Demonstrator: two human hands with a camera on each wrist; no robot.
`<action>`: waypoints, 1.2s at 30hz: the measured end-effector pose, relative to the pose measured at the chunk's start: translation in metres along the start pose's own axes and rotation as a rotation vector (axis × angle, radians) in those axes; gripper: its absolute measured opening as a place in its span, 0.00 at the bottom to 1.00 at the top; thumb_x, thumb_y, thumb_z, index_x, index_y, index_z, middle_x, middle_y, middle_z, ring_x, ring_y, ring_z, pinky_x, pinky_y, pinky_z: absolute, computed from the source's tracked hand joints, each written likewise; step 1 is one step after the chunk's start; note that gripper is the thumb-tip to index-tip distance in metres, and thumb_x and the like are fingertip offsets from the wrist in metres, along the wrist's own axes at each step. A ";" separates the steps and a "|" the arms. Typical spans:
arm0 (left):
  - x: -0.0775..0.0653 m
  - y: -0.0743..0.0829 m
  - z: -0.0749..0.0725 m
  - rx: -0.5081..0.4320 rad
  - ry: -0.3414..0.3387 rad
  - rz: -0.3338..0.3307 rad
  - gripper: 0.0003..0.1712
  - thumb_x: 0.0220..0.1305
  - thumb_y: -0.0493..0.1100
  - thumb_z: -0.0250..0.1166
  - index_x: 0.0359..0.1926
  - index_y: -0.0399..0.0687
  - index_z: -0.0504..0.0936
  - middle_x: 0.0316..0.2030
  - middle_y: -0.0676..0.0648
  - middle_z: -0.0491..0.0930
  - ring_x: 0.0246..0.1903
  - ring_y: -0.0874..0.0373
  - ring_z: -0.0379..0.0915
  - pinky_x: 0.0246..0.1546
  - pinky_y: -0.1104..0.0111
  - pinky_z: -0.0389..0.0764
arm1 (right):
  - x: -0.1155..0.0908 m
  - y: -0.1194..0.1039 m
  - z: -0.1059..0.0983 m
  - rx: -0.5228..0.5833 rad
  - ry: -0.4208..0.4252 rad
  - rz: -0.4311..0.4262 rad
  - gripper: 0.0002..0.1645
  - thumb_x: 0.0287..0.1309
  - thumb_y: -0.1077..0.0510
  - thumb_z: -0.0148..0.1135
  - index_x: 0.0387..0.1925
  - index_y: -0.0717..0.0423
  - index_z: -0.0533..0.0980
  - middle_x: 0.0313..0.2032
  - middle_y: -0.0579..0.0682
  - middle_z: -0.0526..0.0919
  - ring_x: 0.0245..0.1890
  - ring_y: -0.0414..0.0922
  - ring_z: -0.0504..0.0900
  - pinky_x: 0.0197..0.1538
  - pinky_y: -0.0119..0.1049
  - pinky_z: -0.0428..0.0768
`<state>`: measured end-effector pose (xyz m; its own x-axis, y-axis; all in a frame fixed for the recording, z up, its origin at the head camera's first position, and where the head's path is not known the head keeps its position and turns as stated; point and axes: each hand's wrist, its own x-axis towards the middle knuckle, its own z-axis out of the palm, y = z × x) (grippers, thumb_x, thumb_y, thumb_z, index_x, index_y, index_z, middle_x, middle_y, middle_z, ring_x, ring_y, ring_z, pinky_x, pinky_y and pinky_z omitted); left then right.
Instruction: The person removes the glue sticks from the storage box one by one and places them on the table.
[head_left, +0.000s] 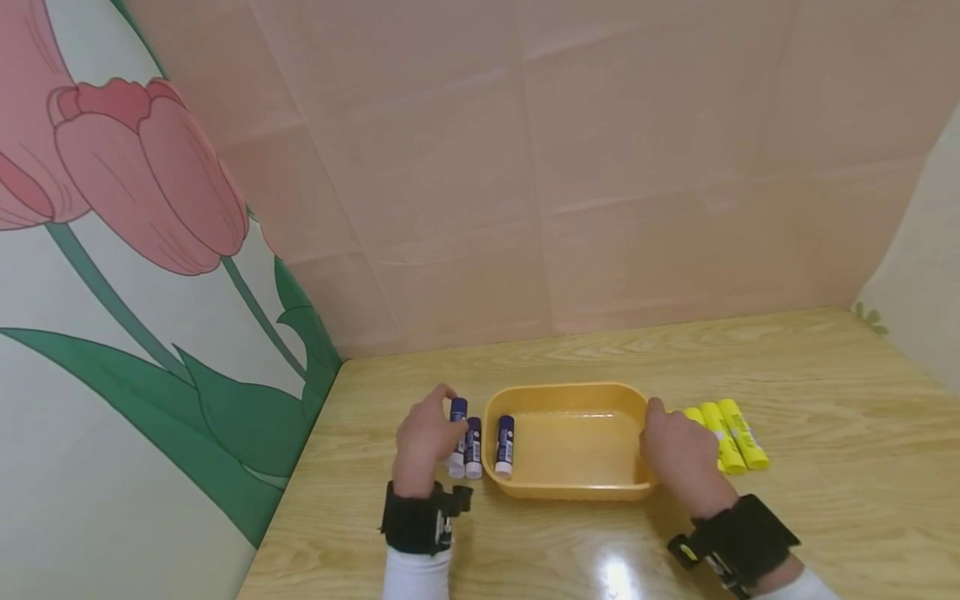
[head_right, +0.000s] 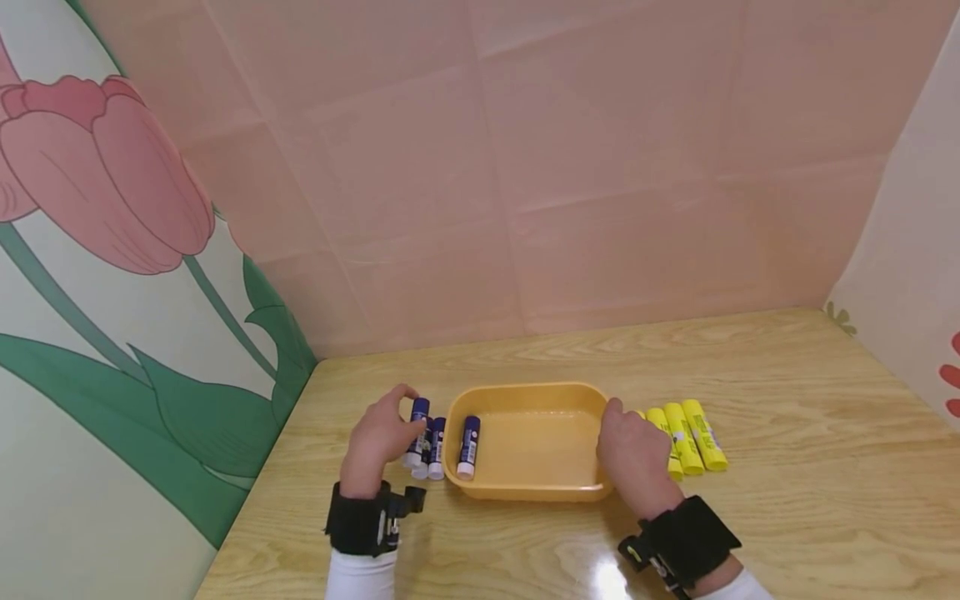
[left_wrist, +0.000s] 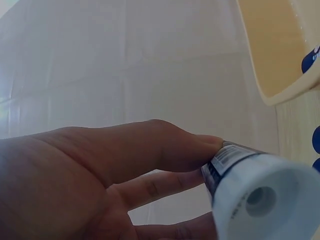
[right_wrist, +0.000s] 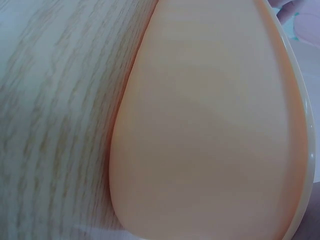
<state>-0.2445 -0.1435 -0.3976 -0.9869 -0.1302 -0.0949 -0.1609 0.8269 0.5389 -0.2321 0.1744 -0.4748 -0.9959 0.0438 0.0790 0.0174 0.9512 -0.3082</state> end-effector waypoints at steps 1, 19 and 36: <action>0.001 -0.001 0.000 0.003 0.001 -0.002 0.26 0.64 0.45 0.68 0.63 0.52 0.74 0.48 0.42 0.81 0.34 0.50 0.73 0.33 0.61 0.74 | 0.000 0.000 0.000 0.001 0.000 0.001 0.11 0.65 0.62 0.53 0.39 0.69 0.65 0.18 0.57 0.70 0.16 0.51 0.72 0.15 0.41 0.69; 0.008 -0.019 -0.006 0.013 -0.002 -0.015 0.25 0.64 0.44 0.67 0.61 0.50 0.75 0.48 0.41 0.81 0.35 0.50 0.74 0.33 0.61 0.74 | 0.000 0.001 0.002 0.017 0.017 0.001 0.10 0.63 0.64 0.53 0.39 0.69 0.65 0.19 0.59 0.71 0.16 0.52 0.72 0.15 0.42 0.69; 0.022 -0.033 0.003 0.010 -0.017 -0.075 0.25 0.64 0.45 0.67 0.60 0.47 0.75 0.46 0.40 0.81 0.37 0.49 0.74 0.39 0.56 0.76 | 0.002 0.002 0.002 0.009 -0.007 0.008 0.11 0.64 0.63 0.53 0.40 0.69 0.65 0.19 0.58 0.70 0.17 0.52 0.72 0.16 0.41 0.69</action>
<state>-0.2605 -0.1718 -0.4204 -0.9719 -0.1821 -0.1491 -0.2337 0.8209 0.5211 -0.2339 0.1756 -0.4768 -0.9964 0.0495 0.0693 0.0250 0.9479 -0.3176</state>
